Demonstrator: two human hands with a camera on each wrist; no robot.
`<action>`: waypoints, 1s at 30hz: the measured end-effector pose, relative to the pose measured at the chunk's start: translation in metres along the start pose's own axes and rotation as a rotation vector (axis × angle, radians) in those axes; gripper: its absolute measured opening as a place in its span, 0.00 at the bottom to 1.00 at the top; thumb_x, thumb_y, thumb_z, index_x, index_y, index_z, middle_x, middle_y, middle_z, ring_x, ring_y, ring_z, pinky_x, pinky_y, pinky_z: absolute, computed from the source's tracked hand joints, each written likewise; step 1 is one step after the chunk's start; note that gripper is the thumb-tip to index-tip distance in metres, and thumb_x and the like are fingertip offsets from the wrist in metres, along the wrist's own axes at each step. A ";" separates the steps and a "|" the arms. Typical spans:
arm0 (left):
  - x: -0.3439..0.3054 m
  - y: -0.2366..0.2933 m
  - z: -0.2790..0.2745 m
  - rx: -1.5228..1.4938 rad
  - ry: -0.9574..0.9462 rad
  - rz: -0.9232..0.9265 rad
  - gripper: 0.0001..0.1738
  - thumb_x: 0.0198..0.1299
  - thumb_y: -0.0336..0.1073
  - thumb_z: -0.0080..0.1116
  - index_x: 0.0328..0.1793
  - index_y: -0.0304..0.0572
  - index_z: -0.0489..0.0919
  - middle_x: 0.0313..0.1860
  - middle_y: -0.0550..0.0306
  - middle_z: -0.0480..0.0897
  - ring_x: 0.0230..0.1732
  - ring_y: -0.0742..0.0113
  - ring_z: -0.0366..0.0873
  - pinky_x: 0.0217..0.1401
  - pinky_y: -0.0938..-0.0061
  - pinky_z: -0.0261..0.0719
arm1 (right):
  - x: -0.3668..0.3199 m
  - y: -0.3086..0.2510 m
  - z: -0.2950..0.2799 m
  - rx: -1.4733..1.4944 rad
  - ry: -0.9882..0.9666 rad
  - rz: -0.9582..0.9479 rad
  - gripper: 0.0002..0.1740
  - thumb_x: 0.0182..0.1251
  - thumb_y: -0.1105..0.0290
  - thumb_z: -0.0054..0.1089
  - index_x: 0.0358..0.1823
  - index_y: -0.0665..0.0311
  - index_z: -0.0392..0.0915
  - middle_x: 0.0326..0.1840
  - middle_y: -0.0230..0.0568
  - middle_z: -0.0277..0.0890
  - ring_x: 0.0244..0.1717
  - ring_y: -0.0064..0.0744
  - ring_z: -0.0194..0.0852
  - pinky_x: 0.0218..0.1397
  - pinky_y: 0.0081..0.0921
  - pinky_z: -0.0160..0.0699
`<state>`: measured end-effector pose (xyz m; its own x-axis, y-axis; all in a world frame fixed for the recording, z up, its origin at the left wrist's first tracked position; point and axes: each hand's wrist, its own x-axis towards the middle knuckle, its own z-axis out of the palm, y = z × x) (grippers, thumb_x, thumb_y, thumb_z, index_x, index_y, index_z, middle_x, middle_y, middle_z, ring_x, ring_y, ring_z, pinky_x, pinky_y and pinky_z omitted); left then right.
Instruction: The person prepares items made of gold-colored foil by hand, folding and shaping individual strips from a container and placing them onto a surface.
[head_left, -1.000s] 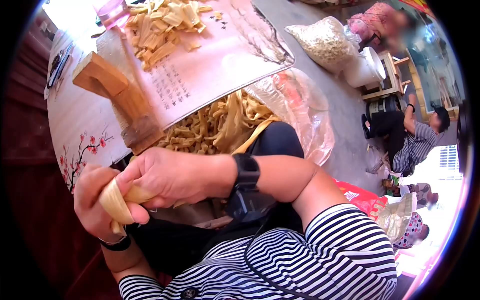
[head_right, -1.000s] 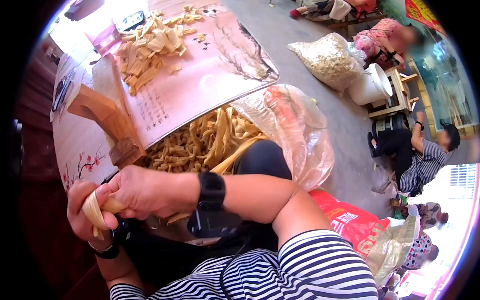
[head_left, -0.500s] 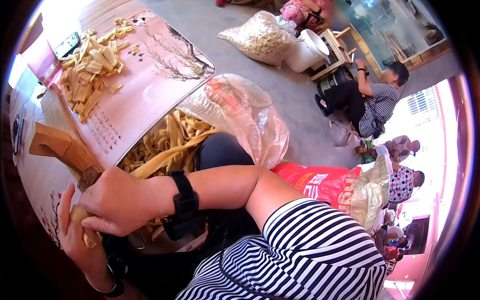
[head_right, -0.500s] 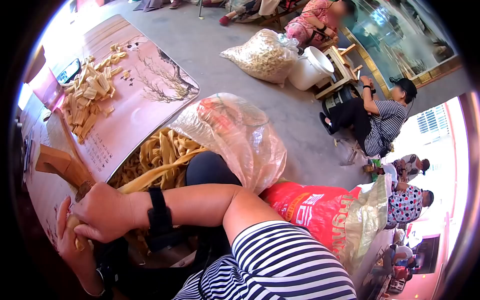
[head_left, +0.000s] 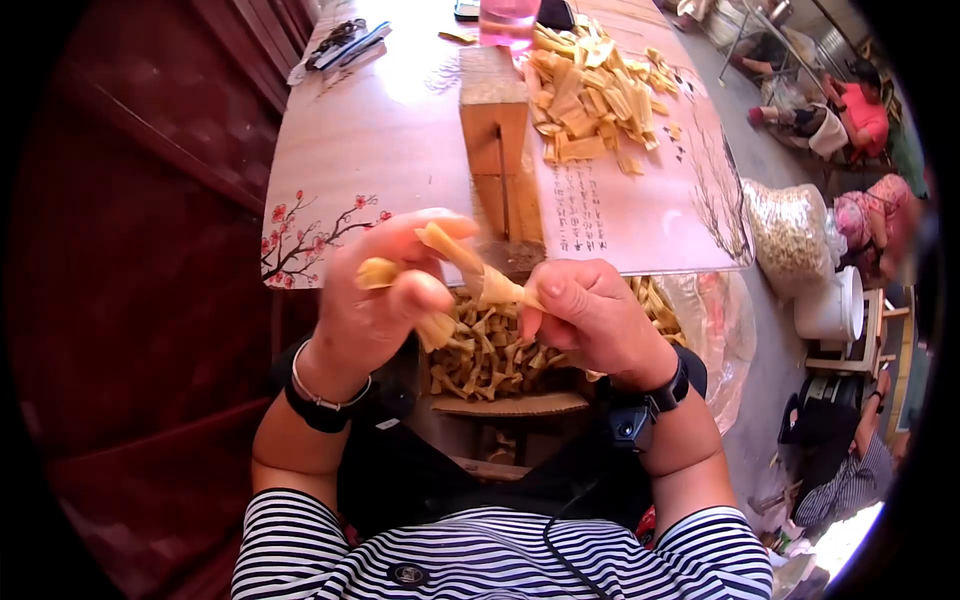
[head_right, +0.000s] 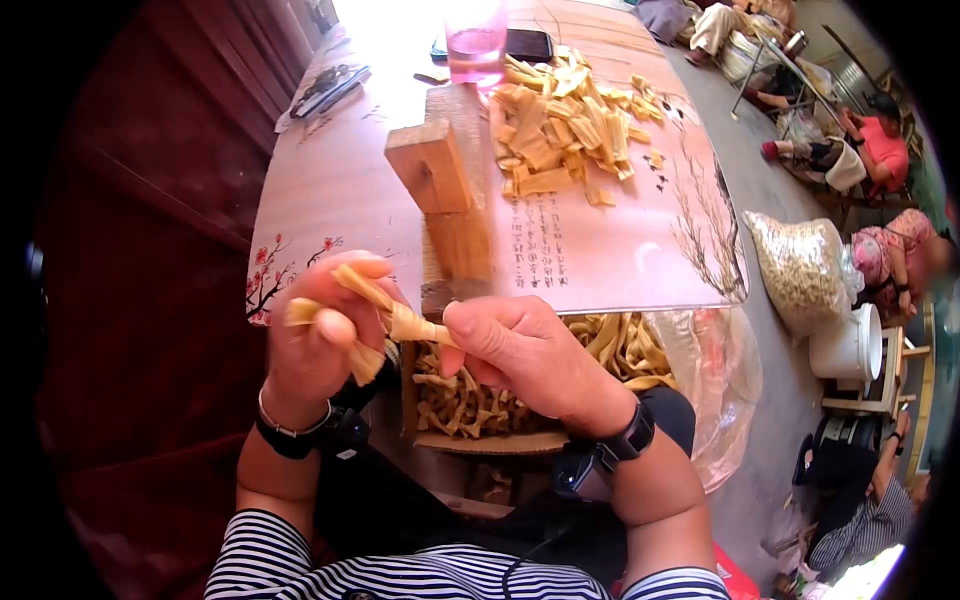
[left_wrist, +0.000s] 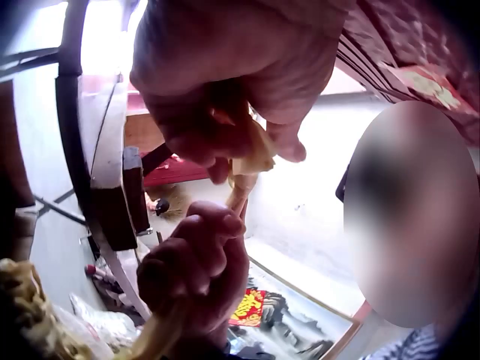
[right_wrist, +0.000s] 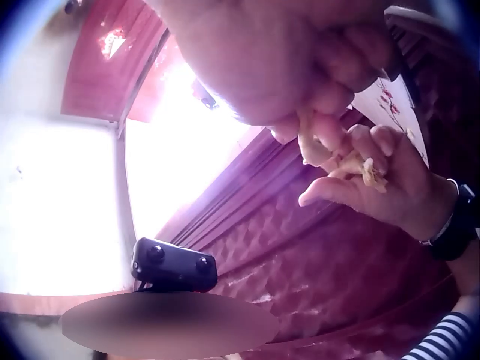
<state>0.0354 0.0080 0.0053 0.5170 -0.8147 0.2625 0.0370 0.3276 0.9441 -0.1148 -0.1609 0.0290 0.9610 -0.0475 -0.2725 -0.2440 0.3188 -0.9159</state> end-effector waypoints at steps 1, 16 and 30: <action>0.002 0.000 0.000 -0.075 -0.046 -0.082 0.10 0.60 0.32 0.64 0.44 0.33 0.80 0.42 0.56 0.83 0.33 0.77 0.75 0.38 0.82 0.73 | 0.002 0.000 0.003 -0.021 0.015 0.014 0.25 0.75 0.50 0.50 0.29 0.63 0.81 0.16 0.23 0.62 0.19 0.12 0.55 0.22 0.13 0.52; 0.009 -0.010 0.005 0.039 0.181 -0.163 0.04 0.60 0.27 0.60 0.39 0.38 0.75 0.31 0.62 0.78 0.31 0.79 0.74 0.33 0.83 0.72 | 0.012 0.004 -0.007 -0.464 0.537 -0.346 0.09 0.64 0.68 0.67 0.33 0.66 0.81 0.23 0.27 0.76 0.25 0.12 0.68 0.27 0.16 0.66; -0.004 -0.033 -0.034 0.538 0.275 -0.025 0.09 0.70 0.35 0.49 0.40 0.37 0.77 0.42 0.56 0.77 0.40 0.71 0.72 0.46 0.74 0.73 | 0.036 0.029 -0.022 -0.819 0.713 -1.087 0.07 0.56 0.72 0.67 0.32 0.62 0.76 0.25 0.43 0.74 0.25 0.44 0.76 0.28 0.34 0.75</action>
<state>0.0610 0.0160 -0.0338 0.7266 -0.6416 0.2458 -0.3490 -0.0365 0.9364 -0.0904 -0.1742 -0.0143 0.5144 -0.4101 0.7531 0.2804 -0.7495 -0.5997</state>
